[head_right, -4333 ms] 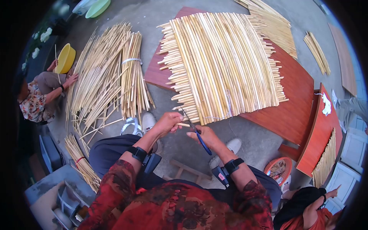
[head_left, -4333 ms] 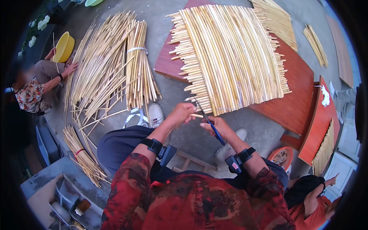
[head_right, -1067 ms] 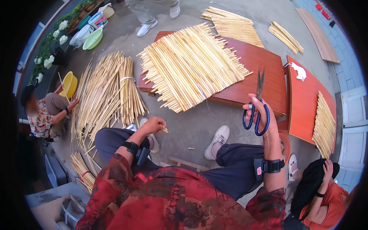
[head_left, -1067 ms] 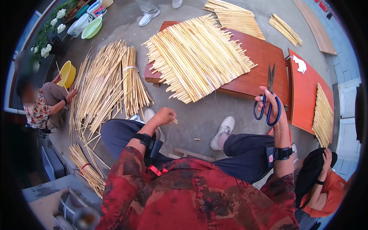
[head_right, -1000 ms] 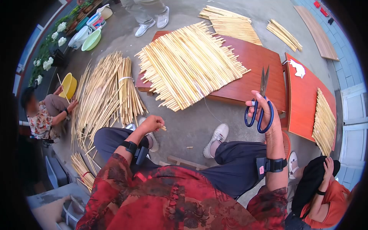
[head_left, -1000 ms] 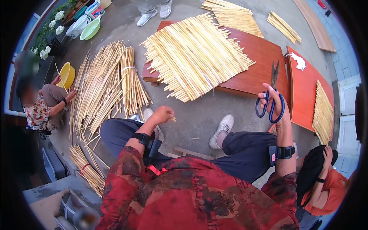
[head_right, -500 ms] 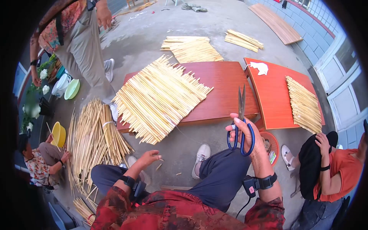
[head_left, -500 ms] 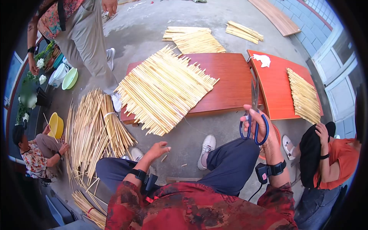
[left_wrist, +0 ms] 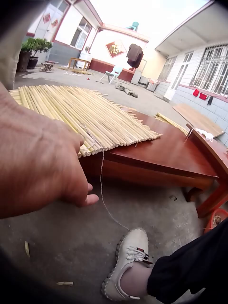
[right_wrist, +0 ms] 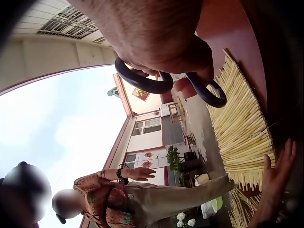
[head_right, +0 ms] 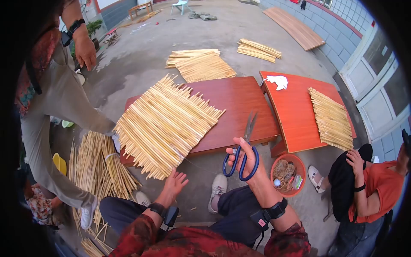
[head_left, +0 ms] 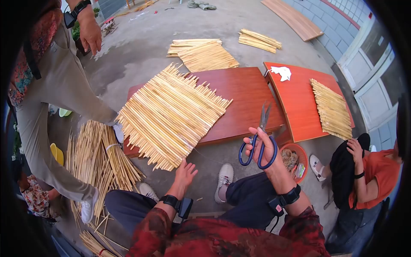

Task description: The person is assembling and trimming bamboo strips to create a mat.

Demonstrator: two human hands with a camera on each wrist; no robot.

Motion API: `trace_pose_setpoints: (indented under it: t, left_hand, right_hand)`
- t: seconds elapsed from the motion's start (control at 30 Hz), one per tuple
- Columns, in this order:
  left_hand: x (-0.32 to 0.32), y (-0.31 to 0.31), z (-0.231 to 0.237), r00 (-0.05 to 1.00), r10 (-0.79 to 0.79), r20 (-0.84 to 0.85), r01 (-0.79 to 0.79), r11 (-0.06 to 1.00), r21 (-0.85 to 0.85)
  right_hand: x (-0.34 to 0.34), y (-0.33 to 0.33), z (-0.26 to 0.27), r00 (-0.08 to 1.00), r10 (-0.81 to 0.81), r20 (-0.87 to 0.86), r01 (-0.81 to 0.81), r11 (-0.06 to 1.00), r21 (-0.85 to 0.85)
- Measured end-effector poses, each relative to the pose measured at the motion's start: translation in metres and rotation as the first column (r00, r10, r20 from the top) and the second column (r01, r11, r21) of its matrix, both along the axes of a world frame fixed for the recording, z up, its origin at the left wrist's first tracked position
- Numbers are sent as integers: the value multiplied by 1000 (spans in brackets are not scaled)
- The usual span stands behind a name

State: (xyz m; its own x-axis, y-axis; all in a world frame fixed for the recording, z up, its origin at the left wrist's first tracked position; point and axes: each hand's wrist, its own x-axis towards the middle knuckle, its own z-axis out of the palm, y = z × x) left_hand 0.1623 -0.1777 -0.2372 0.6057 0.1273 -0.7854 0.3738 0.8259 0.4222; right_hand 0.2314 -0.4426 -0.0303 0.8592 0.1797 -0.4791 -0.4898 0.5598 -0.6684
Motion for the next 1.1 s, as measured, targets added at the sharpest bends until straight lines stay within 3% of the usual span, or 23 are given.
trace_pose_setpoints:
  t: [0.17,0.23,0.37,0.5,0.6,0.73,0.77,0.83,0.9,0.97,1.0,1.03,1.07,1.1]
  left_hand:
    - [7,1,-17,973,214,89,-209,976,-64]
    - [7,-9,-15,915,348,204,-339,937,-79]
    - [10,0,-4,894,391,217,-378,920,-102]
    - [10,8,-6,902,396,175,-389,918,-72]
    - [5,16,1,920,358,158,-353,934,-58]
    - [-4,19,-9,926,349,147,-349,937,-23]
    - [-6,20,-5,925,353,139,-354,935,-16]
    - [-10,19,3,954,265,139,-263,964,-33]
    - [-10,18,5,960,240,146,-245,969,13]
    - [-12,26,15,996,61,-64,-67,993,-98]
    - [-14,31,22,996,42,-83,-49,994,-93]
    - [-16,39,33,943,-314,-109,296,942,-155]
    - [-14,44,45,768,-630,-110,598,769,-228]
    - [-5,48,59,752,-647,-124,612,756,-232]
  right_hand:
    - [6,-9,-14,999,-35,-23,34,999,-35]
    - [6,-16,-15,999,-28,-45,24,997,-79]
    - [5,-23,-22,997,51,-59,-60,984,-168]
    - [9,-32,-38,996,52,-76,-63,987,-149]
    - [23,-51,-22,983,180,-45,-185,963,-197]
    - [38,-86,10,989,134,63,-111,952,-286]
    - [42,-92,18,987,137,83,-95,920,-381]
    - [49,-100,20,985,141,101,-78,882,-466]
    - [49,-111,-4,967,245,78,-146,773,-617]
    - [43,-104,-31,959,274,71,-156,720,-676]
    - [40,-100,-46,956,287,54,-177,718,-674]
    - [35,-96,-63,954,297,37,-197,716,-670]
    - [30,-93,-80,962,274,22,-191,725,-662]
    - [26,-89,-96,949,316,-2,-233,696,-679]
